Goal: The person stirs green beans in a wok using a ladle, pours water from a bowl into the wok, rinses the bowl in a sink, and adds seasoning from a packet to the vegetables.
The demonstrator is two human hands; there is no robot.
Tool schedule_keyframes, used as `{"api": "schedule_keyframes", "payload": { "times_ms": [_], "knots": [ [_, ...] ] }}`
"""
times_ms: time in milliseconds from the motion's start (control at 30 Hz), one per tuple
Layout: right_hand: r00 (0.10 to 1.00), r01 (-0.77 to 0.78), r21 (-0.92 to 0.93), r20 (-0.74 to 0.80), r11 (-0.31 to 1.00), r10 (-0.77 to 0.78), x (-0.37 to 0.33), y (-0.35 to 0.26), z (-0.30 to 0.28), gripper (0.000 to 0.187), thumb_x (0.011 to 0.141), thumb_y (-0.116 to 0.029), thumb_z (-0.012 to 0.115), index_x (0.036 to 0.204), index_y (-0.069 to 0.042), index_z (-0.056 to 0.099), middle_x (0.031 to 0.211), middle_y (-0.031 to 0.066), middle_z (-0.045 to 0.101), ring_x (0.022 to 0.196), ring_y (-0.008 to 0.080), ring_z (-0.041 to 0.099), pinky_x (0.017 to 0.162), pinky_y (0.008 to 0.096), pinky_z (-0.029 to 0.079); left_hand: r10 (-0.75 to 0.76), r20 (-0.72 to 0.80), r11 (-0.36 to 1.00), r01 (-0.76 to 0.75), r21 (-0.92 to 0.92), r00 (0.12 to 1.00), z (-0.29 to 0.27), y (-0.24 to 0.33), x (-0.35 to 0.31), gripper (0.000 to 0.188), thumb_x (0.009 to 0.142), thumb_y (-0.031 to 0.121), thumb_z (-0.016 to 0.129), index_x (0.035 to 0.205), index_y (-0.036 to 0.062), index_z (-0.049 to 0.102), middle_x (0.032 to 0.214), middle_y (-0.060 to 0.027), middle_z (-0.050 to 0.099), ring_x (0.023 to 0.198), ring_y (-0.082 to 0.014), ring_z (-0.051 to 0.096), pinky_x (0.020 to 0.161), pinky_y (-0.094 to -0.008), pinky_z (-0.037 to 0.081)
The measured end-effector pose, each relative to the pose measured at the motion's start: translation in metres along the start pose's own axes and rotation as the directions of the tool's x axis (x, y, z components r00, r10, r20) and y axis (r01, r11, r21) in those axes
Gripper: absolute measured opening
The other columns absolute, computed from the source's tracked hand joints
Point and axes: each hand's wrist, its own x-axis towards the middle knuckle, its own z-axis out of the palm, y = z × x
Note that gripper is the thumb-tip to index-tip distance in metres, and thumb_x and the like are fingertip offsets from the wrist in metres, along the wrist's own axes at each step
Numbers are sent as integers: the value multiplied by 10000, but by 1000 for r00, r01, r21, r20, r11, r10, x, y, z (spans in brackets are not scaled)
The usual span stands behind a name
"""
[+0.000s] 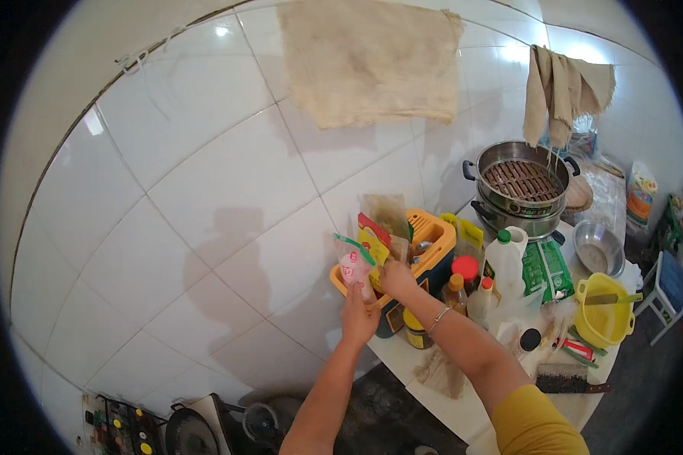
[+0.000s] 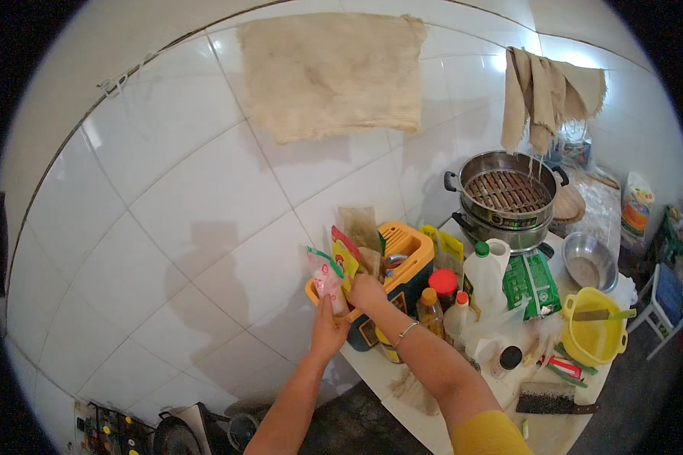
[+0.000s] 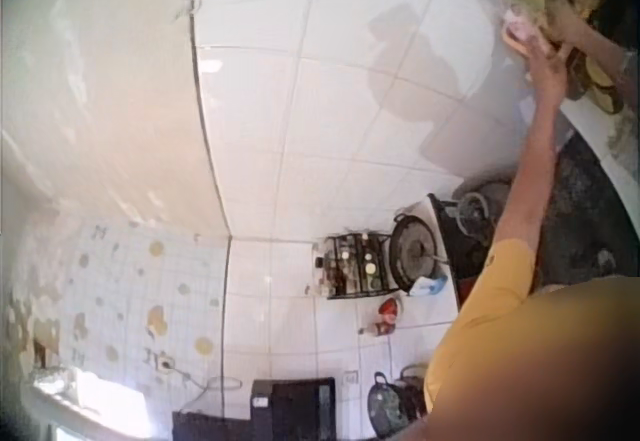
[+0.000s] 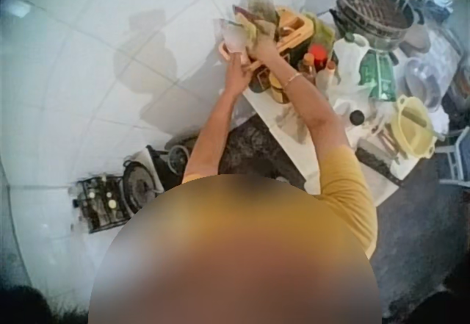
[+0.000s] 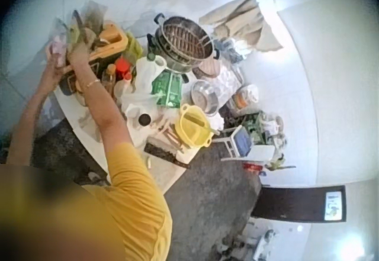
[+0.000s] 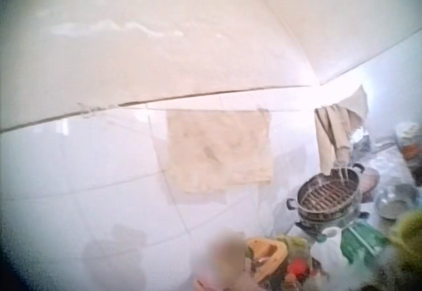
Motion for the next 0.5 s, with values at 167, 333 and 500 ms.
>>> {"api": "schedule_keyframes", "payload": {
  "times_ms": [167,333,500],
  "knots": [
    [840,321,94,-489,942,-237,-6,-60,-81,170,889,-120,508,945,1,613,905,219,625,868,370,610,767,444,489,23,109,995,-12,-103,994,-24,7,-2,769,780,199,688,1413,18,290,1439,-262,290,1331,-385,314,1070,-424,304],
    [763,587,281,-505,759,-403,-42,-111,-110,197,926,-105,491,1071,-11,586,938,139,628,893,270,607,792,359,477,-176,-134,888,98,-450,975,-102,29,-34,889,785,225,719,1471,110,167,1488,-178,198,1332,-313,305,1023,-468,336],
    [910,1,934,147,356,-388,-100,-184,-69,255,981,-187,465,1111,7,569,1016,30,635,868,99,594,761,270,494,-462,-180,696,229,-680,868,-229,58,-121,630,840,180,685,1363,15,376,1340,-149,439,1196,-217,455,951,-342,407]
  ]
}}
